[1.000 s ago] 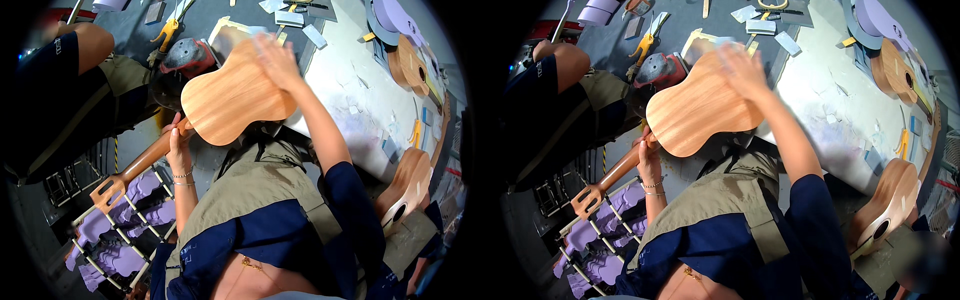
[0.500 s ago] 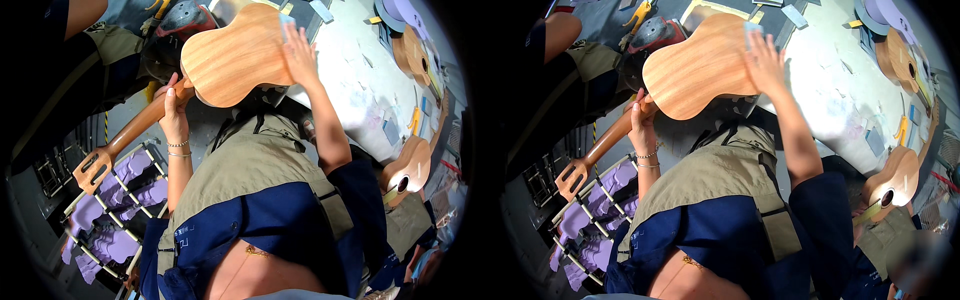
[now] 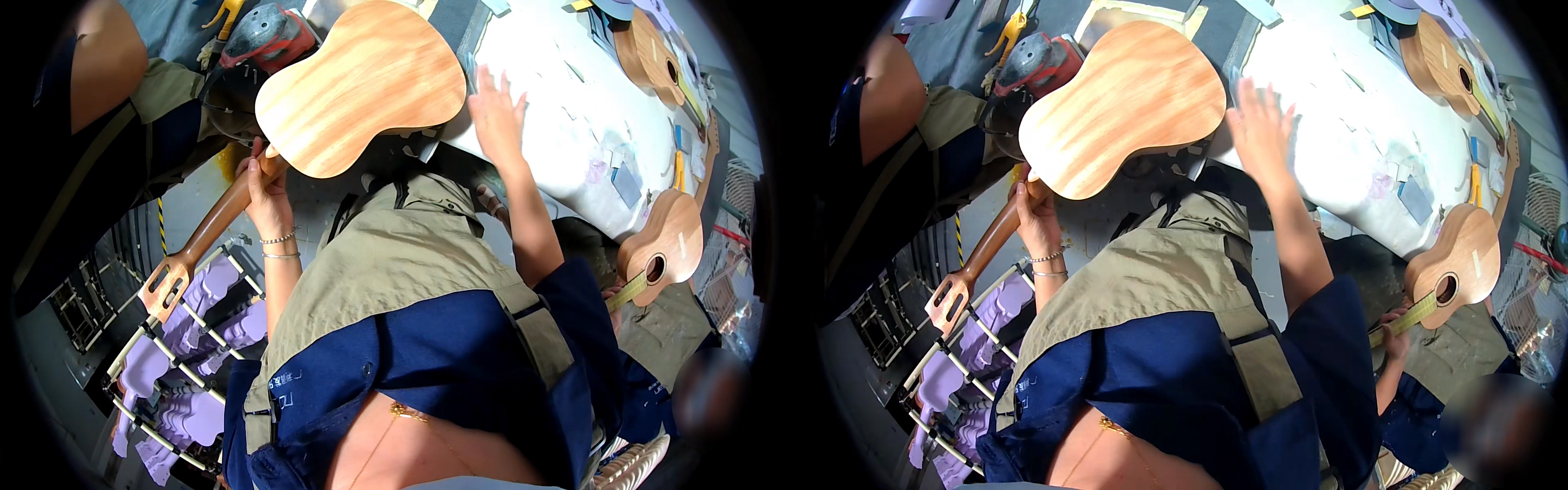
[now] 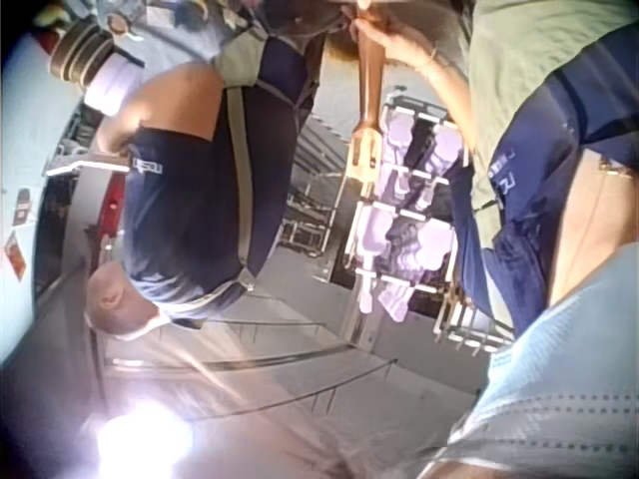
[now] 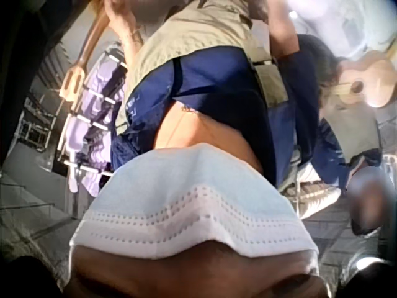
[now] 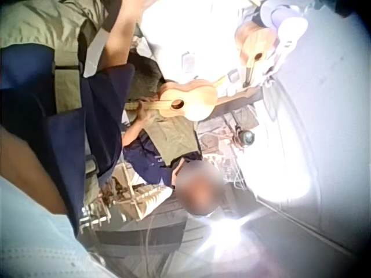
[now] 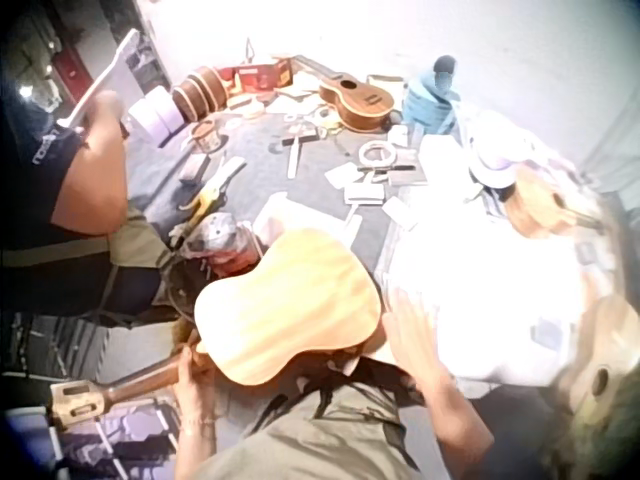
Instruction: The person sands the body and neck of unfinished wooden guitars using a sanding block. They handle multiple guitar bodies, moving them between a workbench and a drying rack while smoothing the wood surfaces.
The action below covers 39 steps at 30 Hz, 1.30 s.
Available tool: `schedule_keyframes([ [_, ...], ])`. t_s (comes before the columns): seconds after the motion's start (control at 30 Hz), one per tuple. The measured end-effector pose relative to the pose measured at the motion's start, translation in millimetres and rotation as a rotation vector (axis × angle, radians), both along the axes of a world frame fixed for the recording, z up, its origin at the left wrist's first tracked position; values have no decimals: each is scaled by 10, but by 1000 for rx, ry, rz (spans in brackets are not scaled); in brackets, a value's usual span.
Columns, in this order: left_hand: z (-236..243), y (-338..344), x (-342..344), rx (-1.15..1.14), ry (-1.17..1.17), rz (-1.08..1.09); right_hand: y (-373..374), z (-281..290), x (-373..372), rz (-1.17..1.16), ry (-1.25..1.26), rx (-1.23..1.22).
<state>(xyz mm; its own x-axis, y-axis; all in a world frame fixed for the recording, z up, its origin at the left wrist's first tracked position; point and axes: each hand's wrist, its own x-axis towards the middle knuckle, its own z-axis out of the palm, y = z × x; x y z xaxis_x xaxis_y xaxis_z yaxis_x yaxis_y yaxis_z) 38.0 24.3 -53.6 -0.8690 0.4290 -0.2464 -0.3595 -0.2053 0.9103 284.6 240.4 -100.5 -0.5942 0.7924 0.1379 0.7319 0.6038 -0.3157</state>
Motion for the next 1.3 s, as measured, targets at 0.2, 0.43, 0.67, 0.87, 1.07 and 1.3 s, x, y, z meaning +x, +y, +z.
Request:
schedule_keyframes([
  [0.2,45,-11,-2,-22,38,-39,3,246,-307,430,140,-72],
  [0.43,205,131,21,-31,56,-29,-208,443,-415,547,170,-168],
  [0.67,422,223,139,-31,124,-69,-219,674,-870,511,190,-87],
  [0.87,534,217,165,-9,257,-168,384,526,-1397,606,525,-122],
  [1.07,497,229,137,-43,229,-110,799,128,-1117,424,236,-58],
  [1.3,348,141,90,-13,189,-114,943,51,-1073,369,315,-227],
])
